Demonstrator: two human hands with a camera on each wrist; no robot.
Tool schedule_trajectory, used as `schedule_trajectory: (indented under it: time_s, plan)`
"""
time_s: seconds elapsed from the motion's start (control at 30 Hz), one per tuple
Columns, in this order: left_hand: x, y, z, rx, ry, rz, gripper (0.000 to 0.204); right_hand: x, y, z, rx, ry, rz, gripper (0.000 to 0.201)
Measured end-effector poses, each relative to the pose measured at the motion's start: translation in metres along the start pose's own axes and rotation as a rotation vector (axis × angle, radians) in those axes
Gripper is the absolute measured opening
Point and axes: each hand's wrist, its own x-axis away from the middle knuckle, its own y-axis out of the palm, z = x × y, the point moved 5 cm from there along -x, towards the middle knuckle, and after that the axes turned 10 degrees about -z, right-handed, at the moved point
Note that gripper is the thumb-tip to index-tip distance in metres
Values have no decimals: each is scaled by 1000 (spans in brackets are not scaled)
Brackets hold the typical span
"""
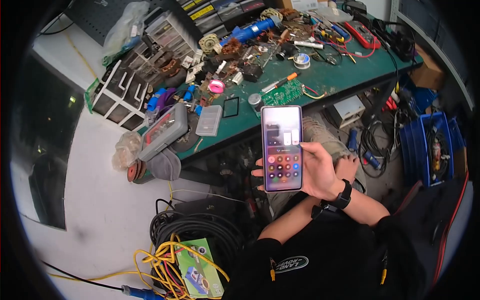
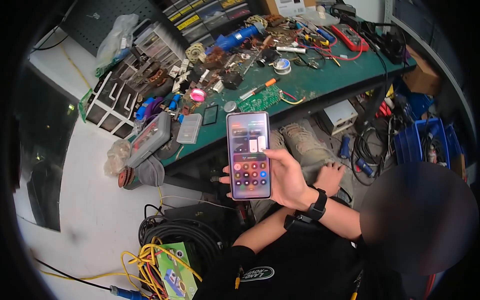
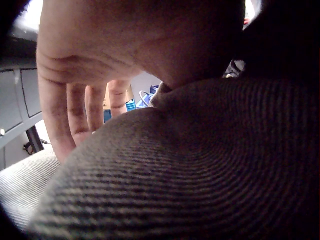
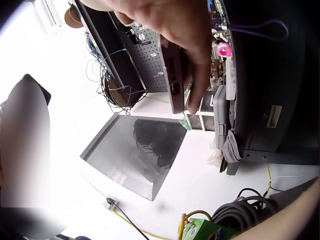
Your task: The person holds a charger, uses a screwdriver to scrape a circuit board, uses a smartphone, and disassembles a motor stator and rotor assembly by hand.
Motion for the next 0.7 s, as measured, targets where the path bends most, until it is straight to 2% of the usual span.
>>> schedule_trajectory:
  time_s: [0.07, 0.2, 0.3, 0.7]
  plan:
    - [3, -1, 0, -48, -1, 47, 60, 2, -2, 6, -23, 47, 24, 62]
    - [4, -3, 1, -50, 0, 59, 59, 6, -9, 9, 107, 51, 172, 61]
    - [5, -4, 1, -51, 2, 67, 58, 7, -13, 10, 69, 44, 210, 60]
    - [10, -6, 4, -73, -3, 62, 59, 10, -31, 26, 37, 56, 312, 67]
